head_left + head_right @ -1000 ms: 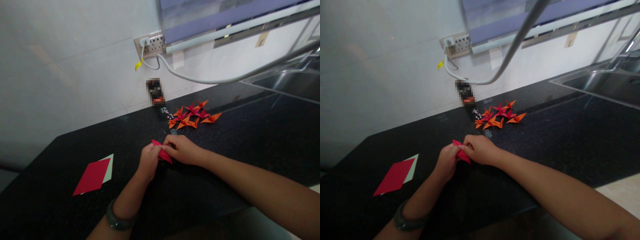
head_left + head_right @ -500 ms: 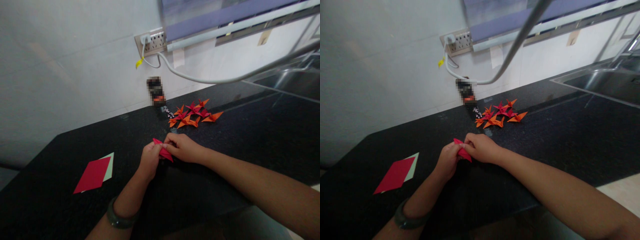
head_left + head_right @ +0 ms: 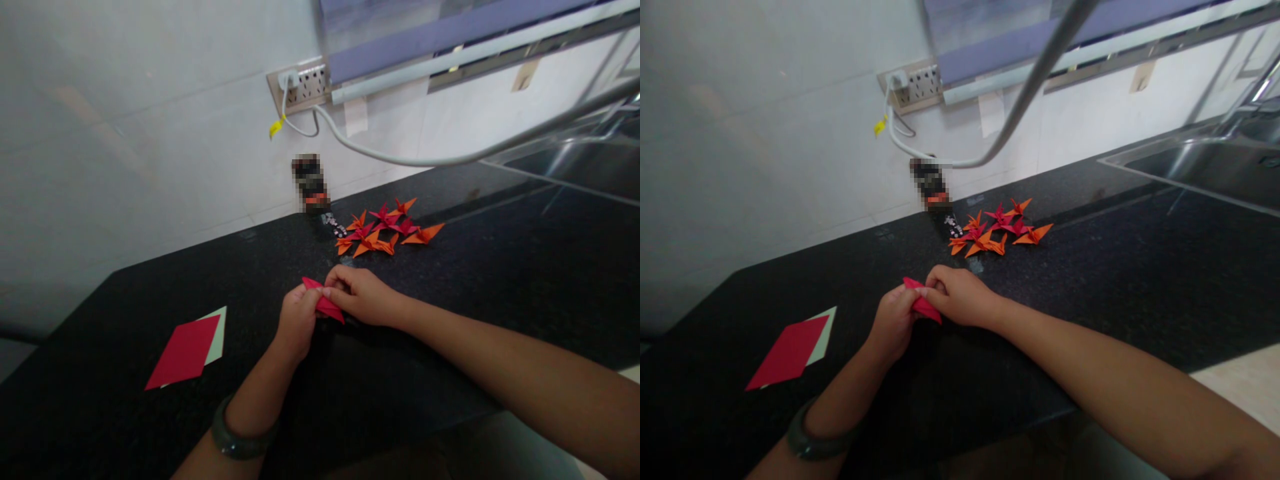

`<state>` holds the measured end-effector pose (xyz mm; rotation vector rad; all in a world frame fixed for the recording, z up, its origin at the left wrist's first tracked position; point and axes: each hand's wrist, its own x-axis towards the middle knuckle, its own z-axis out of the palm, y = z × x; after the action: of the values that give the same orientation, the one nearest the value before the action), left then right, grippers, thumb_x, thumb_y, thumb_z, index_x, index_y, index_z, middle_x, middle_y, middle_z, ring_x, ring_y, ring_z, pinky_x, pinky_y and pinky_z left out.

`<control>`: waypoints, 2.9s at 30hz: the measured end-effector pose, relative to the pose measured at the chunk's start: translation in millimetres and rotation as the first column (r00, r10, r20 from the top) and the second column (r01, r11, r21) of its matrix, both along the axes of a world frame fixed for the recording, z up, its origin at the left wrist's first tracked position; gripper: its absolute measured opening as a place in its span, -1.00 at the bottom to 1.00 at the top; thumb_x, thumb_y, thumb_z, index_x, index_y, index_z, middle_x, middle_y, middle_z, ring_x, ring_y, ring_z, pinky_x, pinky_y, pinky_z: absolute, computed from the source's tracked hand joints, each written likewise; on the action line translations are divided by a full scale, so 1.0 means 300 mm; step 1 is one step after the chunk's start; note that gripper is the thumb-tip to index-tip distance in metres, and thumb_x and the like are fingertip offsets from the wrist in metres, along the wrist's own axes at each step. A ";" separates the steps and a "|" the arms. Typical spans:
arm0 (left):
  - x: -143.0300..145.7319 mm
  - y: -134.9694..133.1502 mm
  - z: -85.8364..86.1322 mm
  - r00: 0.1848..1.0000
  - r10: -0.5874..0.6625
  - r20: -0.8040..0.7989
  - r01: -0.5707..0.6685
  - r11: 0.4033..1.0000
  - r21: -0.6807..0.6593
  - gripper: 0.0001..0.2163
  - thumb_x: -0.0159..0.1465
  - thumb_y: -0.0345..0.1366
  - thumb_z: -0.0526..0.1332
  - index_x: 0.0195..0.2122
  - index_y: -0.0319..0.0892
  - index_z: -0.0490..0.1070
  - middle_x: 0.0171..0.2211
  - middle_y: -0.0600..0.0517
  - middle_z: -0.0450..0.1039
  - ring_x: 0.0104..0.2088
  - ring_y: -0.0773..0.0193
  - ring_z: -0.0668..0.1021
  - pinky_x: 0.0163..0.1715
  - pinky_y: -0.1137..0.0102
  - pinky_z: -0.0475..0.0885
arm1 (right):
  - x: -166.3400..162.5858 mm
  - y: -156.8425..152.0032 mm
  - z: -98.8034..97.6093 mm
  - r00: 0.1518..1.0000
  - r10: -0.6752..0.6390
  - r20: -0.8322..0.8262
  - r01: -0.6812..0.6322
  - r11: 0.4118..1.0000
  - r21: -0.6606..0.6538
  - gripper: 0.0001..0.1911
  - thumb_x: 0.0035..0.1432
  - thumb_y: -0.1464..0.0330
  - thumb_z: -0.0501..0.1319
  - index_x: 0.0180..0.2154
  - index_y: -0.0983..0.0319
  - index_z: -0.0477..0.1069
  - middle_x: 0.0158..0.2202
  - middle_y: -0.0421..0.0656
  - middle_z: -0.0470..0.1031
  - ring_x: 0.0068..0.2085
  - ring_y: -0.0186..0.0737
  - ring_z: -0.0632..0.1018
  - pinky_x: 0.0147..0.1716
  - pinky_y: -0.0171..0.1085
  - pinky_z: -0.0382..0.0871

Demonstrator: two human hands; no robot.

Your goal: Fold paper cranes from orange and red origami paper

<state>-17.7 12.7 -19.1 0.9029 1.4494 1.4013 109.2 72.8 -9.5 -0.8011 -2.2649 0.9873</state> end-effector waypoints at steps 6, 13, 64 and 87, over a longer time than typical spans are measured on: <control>-0.001 0.002 -0.002 0.999 -0.030 0.019 0.030 1.000 -0.002 -0.89 0.06 -0.31 0.13 -0.56 -0.22 0.29 -0.66 0.15 0.29 -0.65 0.44 0.33 -0.61 0.52 0.24 | -0.006 0.006 -0.002 1.000 -0.008 -0.020 0.006 0.998 -0.068 -0.82 0.09 0.30 0.09 -0.39 0.29 0.36 -0.58 -0.26 0.31 -0.53 -0.41 0.31 -0.57 -0.42 0.09; 0.002 0.002 0.008 0.999 -0.045 -0.016 0.044 0.999 -0.016 -0.86 0.07 -0.25 0.17 -0.48 -0.24 0.35 -0.61 0.11 0.36 -0.61 0.41 0.38 -0.59 0.50 0.31 | -0.014 0.018 -0.004 0.997 -0.042 -0.072 0.029 0.983 -0.182 -0.85 0.07 0.35 0.11 -0.42 0.31 0.36 -0.59 -0.28 0.27 -0.54 -0.43 0.28 -0.57 -0.43 0.11; 0.000 -0.001 -0.008 0.998 -0.035 -0.052 0.035 0.999 0.008 -0.66 0.12 -0.02 0.12 -0.54 -0.23 0.31 -0.69 0.15 0.27 -0.66 0.45 0.30 -0.61 0.53 0.21 | -0.006 0.022 -0.006 1.000 -0.002 -0.031 -0.004 0.983 -0.181 -0.84 0.01 0.32 0.18 -0.49 0.31 0.36 -0.63 -0.30 0.28 -0.59 -0.47 0.27 -0.62 -0.46 0.07; 0.002 0.001 -0.007 0.985 -0.004 -0.172 0.017 0.997 0.075 -0.72 0.17 -0.08 0.08 -0.48 -0.21 0.28 -0.61 0.15 0.24 -0.62 0.45 0.28 -0.61 0.54 0.19 | -0.006 0.020 0.005 0.998 -0.047 -0.039 0.045 0.997 -0.066 -0.83 0.01 0.44 0.12 -0.59 0.30 0.30 -0.66 -0.31 0.23 -0.60 -0.47 0.24 -0.60 -0.44 0.05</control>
<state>-17.0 13.0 -21.2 1.1016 1.5239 1.4074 107.3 78.9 -8.1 -0.8496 -2.1802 1.0513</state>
